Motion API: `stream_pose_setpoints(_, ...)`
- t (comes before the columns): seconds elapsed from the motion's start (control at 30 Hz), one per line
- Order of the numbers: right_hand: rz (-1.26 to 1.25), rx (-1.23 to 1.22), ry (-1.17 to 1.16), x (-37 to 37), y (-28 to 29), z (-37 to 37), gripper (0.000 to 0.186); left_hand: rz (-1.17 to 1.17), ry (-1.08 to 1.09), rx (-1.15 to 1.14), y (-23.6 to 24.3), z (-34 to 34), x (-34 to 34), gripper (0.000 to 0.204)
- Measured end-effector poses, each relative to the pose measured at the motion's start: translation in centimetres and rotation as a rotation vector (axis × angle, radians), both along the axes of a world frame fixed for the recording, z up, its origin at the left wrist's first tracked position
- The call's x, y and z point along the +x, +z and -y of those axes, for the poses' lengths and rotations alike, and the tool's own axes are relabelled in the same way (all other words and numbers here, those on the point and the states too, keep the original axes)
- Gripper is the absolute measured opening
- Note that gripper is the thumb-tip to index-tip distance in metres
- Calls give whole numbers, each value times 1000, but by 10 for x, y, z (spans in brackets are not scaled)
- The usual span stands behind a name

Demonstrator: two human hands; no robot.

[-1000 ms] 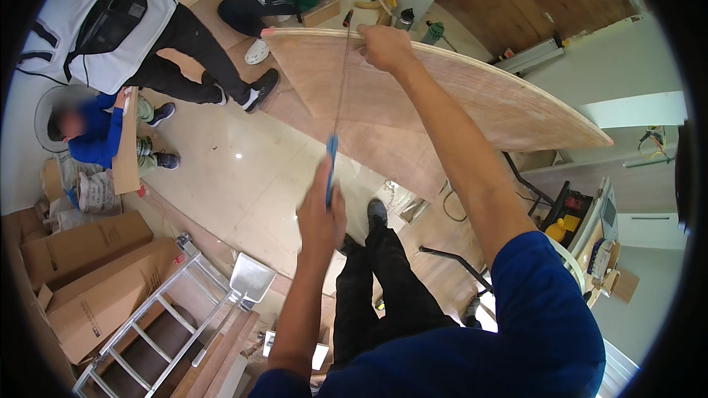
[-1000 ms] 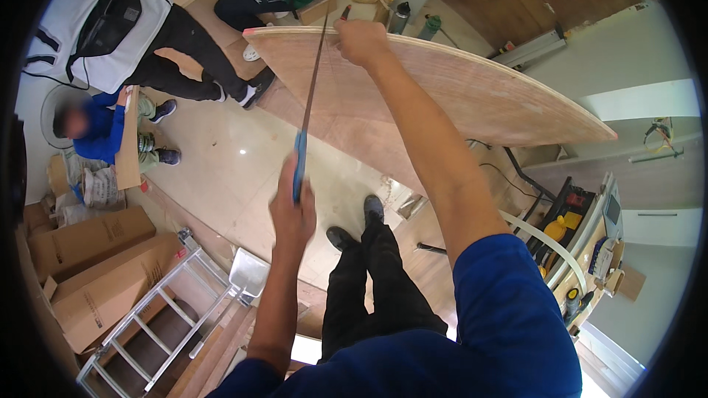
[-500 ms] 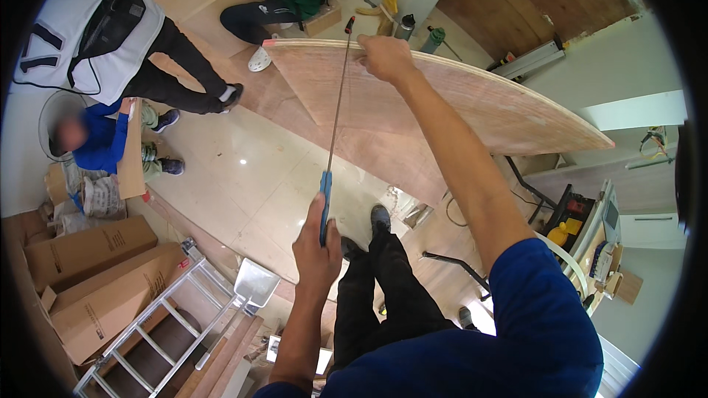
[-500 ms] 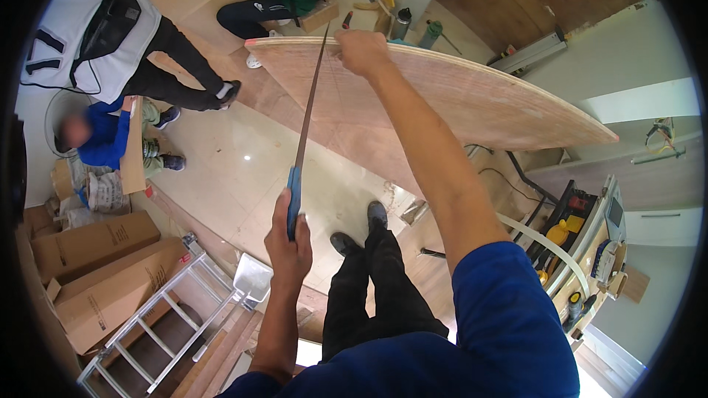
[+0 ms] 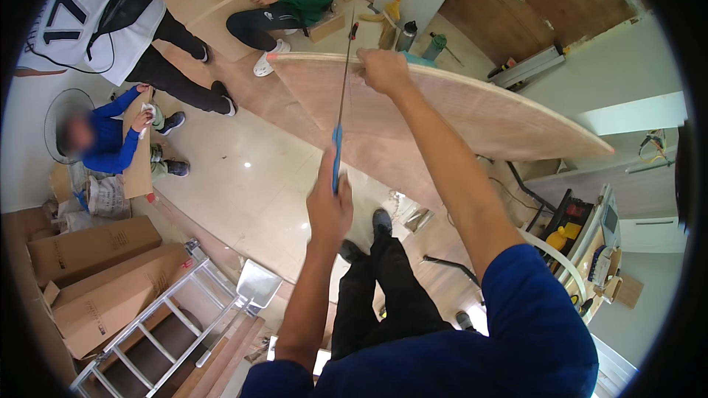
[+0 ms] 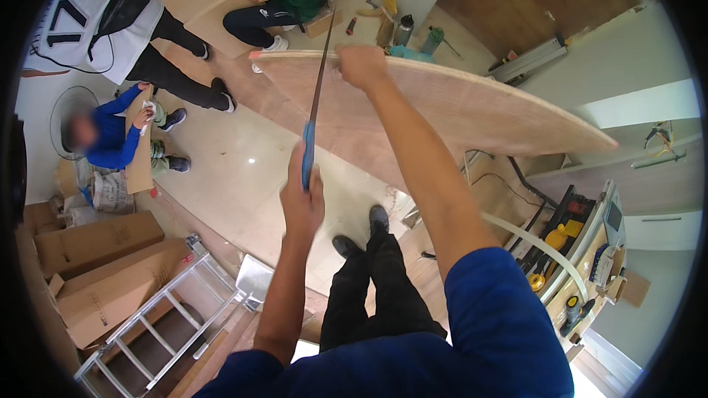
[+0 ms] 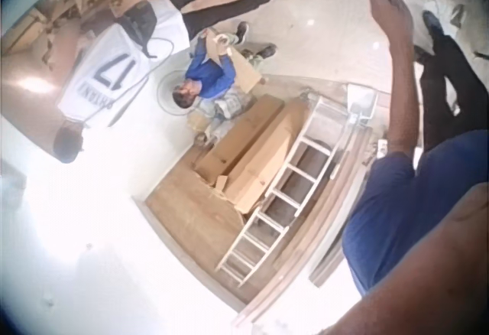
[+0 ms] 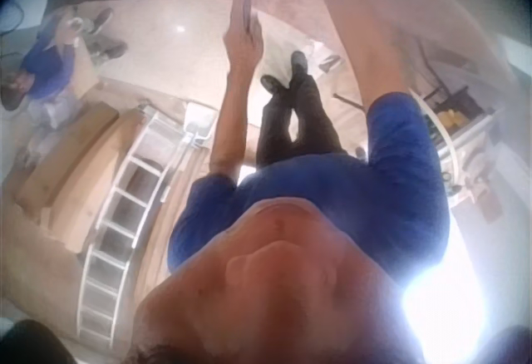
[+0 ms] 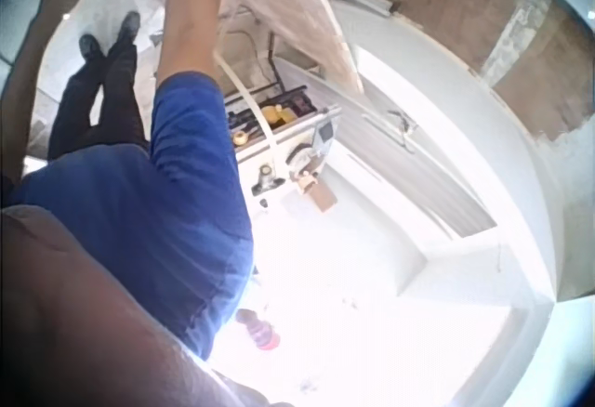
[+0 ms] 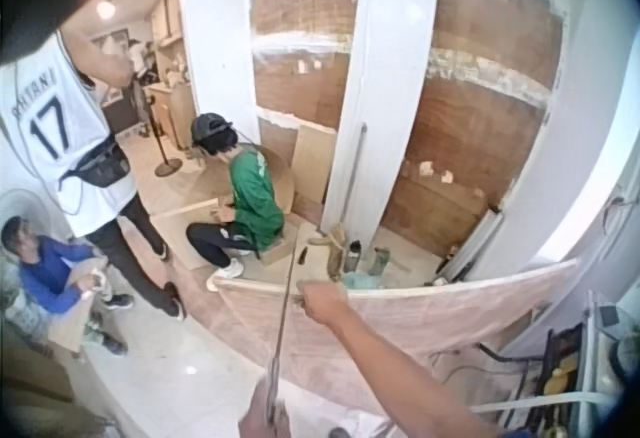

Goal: The person handles wooden planks and a large curved plywood sheet in a workshop. They position the plywood on the floor and use a hand saw to cut along a marked line. Other workers are present in the background.

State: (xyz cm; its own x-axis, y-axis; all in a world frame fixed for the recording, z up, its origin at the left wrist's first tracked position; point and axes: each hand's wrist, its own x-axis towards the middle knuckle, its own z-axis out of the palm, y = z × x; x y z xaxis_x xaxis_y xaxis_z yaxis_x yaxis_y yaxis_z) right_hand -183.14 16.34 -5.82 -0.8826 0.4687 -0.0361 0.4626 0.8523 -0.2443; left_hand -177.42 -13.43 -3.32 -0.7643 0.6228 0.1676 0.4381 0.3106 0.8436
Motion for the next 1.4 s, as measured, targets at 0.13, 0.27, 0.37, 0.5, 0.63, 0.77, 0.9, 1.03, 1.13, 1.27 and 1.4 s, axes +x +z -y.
stream_pose_setpoints(0.13,15,-2,-11,-8,-2,-11,25,130,0,-122,21,78,52,54)
stream_pose_setpoints(0.27,11,29,0,-9,-4,-13,28,-149,-45,-15,-8,34,18,52)
stream_pose_setpoints(0.37,-10,15,-22,-8,-2,-11,29,72,-23,-29,-39,-55,-48,54)
stream_pose_setpoints(0.5,21,25,8,-8,2,-13,29,19,-3,54,-40,-52,-41,58)
stream_pose_setpoints(0.63,7,26,-3,-8,-1,-15,30,15,28,-90,-4,57,34,59)
stream_pose_setpoints(0.77,7,33,-11,-9,-7,-13,31,70,-5,-73,11,70,38,54)
stream_pose_setpoints(0.9,24,45,-11,-6,-7,-8,31,44,-1,18,-29,-52,-43,56)
stream_pose_setpoints(1.03,16,76,-13,-5,0,-8,31,90,-35,-91,-44,-88,-65,58)
stream_pose_setpoints(1.13,12,19,-9,-4,2,-9,30,-29,-22,14,-24,-29,-23,56)
stream_pose_setpoints(1.27,-21,29,17,-4,-3,-13,30,121,15,-75,18,70,44,55)
stream_pose_setpoints(1.4,-29,2,-7,-3,-4,-11,29,-97,-46,78,19,38,23,54)
